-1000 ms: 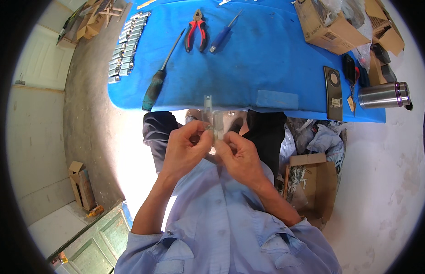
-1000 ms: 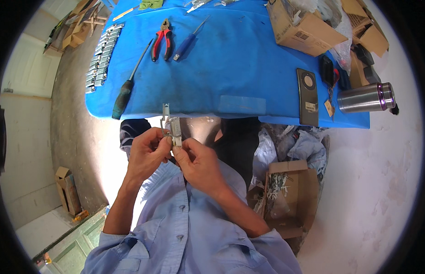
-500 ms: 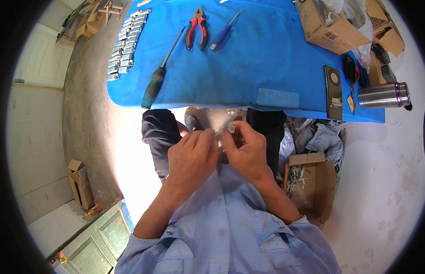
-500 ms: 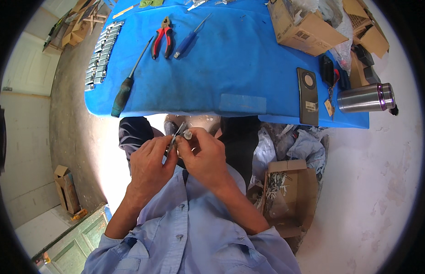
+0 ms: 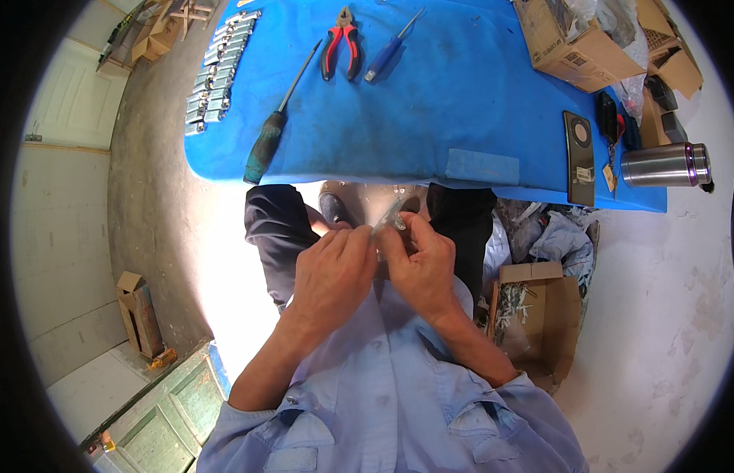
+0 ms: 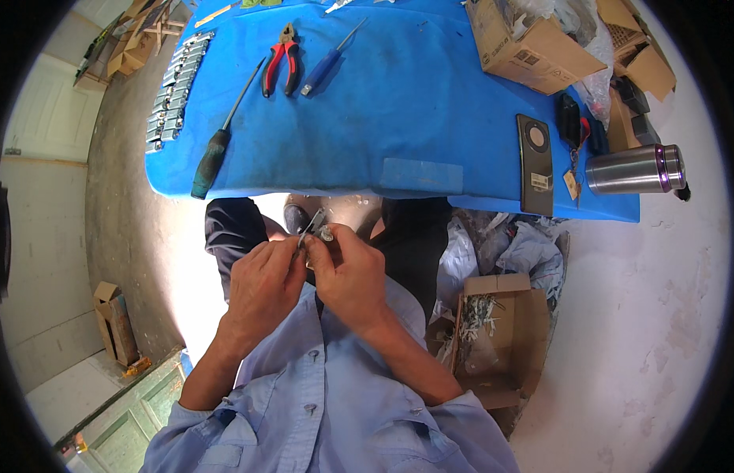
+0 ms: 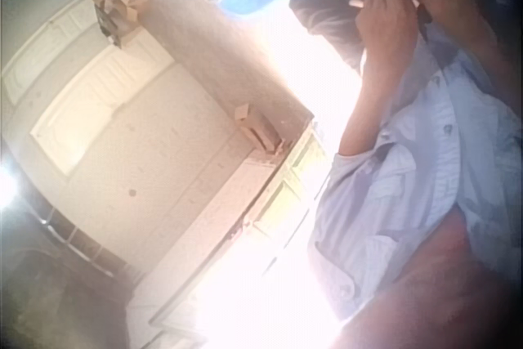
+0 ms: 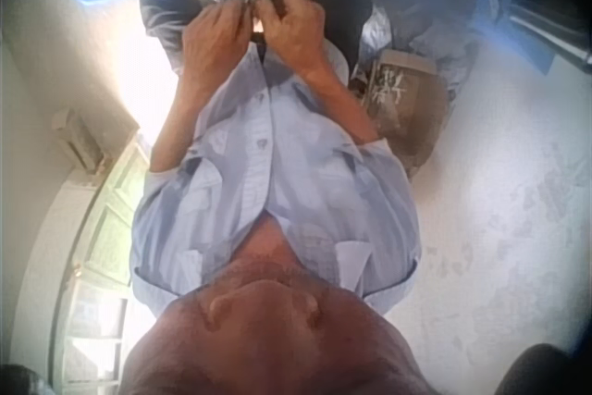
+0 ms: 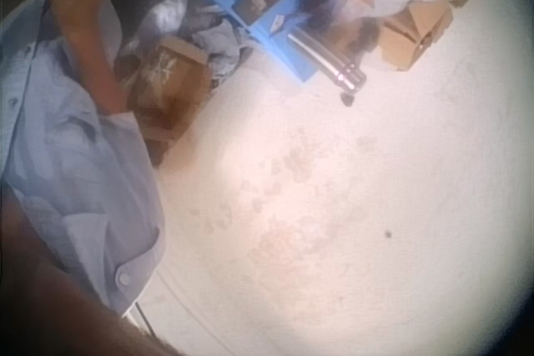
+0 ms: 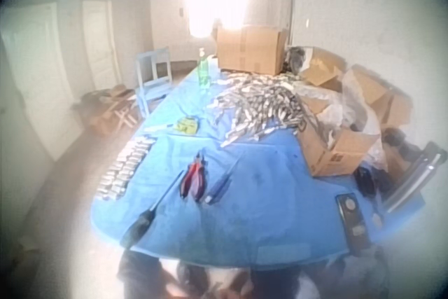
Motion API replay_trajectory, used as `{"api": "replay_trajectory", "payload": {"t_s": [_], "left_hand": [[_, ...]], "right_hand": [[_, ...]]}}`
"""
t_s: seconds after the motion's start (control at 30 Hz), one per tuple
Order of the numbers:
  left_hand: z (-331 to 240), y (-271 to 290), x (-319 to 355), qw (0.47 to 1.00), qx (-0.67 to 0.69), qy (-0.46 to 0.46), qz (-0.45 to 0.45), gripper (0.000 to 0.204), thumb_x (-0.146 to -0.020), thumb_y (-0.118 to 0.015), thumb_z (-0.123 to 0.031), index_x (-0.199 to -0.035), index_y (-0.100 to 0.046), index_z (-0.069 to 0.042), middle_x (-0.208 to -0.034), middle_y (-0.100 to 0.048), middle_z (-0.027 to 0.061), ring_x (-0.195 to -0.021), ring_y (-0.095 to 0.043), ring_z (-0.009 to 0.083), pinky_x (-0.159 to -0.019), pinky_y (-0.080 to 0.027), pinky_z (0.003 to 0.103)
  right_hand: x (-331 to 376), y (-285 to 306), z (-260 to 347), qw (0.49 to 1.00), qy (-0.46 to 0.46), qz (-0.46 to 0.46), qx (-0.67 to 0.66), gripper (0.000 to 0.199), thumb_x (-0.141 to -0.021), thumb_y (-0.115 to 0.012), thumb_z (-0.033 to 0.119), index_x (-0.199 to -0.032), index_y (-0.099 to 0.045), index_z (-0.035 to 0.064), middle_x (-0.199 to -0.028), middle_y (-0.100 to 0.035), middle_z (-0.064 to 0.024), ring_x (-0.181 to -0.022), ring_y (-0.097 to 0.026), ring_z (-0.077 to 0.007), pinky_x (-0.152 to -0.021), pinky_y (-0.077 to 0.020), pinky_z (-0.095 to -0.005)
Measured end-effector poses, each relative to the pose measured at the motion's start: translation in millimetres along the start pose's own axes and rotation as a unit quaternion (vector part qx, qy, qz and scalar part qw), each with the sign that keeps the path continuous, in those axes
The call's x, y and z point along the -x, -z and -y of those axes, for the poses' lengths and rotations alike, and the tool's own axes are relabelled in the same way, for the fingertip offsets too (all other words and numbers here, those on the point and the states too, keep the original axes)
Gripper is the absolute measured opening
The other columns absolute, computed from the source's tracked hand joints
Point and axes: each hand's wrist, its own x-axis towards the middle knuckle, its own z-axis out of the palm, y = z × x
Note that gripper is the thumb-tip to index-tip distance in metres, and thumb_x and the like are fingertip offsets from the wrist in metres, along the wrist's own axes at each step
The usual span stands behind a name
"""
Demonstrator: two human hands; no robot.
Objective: The person assembles small metal components by hand and using a screwdriver, picking parts from a large pile and a box to join them together on a table.
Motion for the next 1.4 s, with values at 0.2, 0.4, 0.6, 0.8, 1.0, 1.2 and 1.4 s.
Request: {"api": "replay_trajectory", "payload": {"t_s": [0.2, 0.4, 0.6, 0.8, 1.0, 1.2, 1.4], "left_hand": [[6, 8, -3, 0.991, 0.118, 0.068, -0.004, 0.01, -0.088, -0.067, -0.001, -0.098, -0.067, 0.001, -0.082, -0.069, 0.0137, -0.064, -0.068, 0.0241, -0.058, -0.054, 0.032], [9, 4, -4, 0.964, 0.211, 0.153, -0.057, 0.015, -0.088, -0.07, -0.003, -0.102, -0.067, 0.001, -0.087, -0.071, 0.0135, -0.071, -0.071, 0.0208, -0.063, -0.056, 0.03], [10, 9, 1, 0.922, 0.293, 0.244, -0.067, 0.017, -0.094, -0.066, -0.004, -0.108, -0.066, 0.005, -0.089, -0.072, 0.0099, -0.078, -0.07, 0.0128, -0.068, -0.056, 0.025], [18, 7, 9, 0.874, 0.397, 0.252, -0.119, 0.016, -0.1, -0.061, -0.006, -0.11, -0.064, 0.006, -0.092, -0.071, 0.0073, -0.081, -0.069, 0.0116, -0.074, -0.055, 0.024], [21, 10, 9, 0.777, 0.542, 0.285, -0.143, 0.014, -0.1, -0.061, -0.009, -0.109, -0.065, 0.002, -0.095, -0.072, 0.0075, -0.088, -0.067, 0.0107, -0.079, -0.053, 0.025], [52, 27, 8, 0.829, 0.462, 0.262, -0.176, 0.017, -0.1, -0.064, -0.015, -0.108, -0.068, -0.001, -0.093, -0.073, 0.007, -0.079, -0.067, 0.0102, -0.068, -0.052, 0.023], [34, 25, 5, 0.82, 0.481, 0.299, -0.078, 0.021, -0.099, -0.064, -0.017, -0.111, -0.067, 0.0, -0.09, -0.072, 0.0088, -0.074, -0.067, 0.0111, -0.061, -0.054, 0.023]], "right_hand": [[4, 2, -15, 0.997, -0.027, 0.001, -0.069, 0.02, -0.095, -0.069, 0.01, -0.107, -0.064, -0.0046, -0.082, -0.071, -0.0113, -0.075, -0.069, -0.0126, -0.065, -0.0532, -0.0283], [3, 5, -20, 0.978, -0.076, 0.016, -0.196, 0.021, -0.098, -0.066, 0.013, -0.11, -0.063, -0.0047, -0.09, -0.071, -0.0058, -0.083, -0.066, -0.0088, -0.071, -0.0535, -0.0245], [9, -3, -14, 0.984, -0.061, 0.002, -0.167, 0.021, -0.101, -0.062, 0.015, -0.109, -0.059, -0.0039, -0.088, -0.068, -0.0066, -0.073, -0.065, -0.0091, -0.065, -0.0531, -0.0228], [8, -3, -4, 0.952, -0.149, -0.057, -0.262, 0.023, -0.101, -0.062, 0.02, -0.105, -0.059, -0.0027, -0.081, -0.069, -0.0094, -0.068, -0.068, -0.0129, -0.063, -0.0559, -0.025], [2, 10, -13, 0.892, -0.288, -0.013, -0.349, 0.03, -0.1, -0.063, 0.03, -0.101, -0.061, -0.0003, -0.082, -0.069, -0.0096, -0.069, -0.069, -0.0141, -0.058, -0.0559, -0.0245], [1, 30, -41, 0.902, -0.281, -0.038, -0.326, 0.033, -0.1, -0.062, 0.039, -0.094, -0.06, 0.0071, -0.08, -0.067, -0.0057, -0.066, -0.068, -0.0116, -0.051, -0.0524, -0.0228], [0, 27, -41, 0.882, -0.305, -0.044, -0.356, 0.031, -0.1, -0.063, 0.038, -0.098, -0.059, 0.0067, -0.082, -0.068, -0.0046, -0.068, -0.069, -0.0119, -0.051, -0.0517, -0.0221]]}}
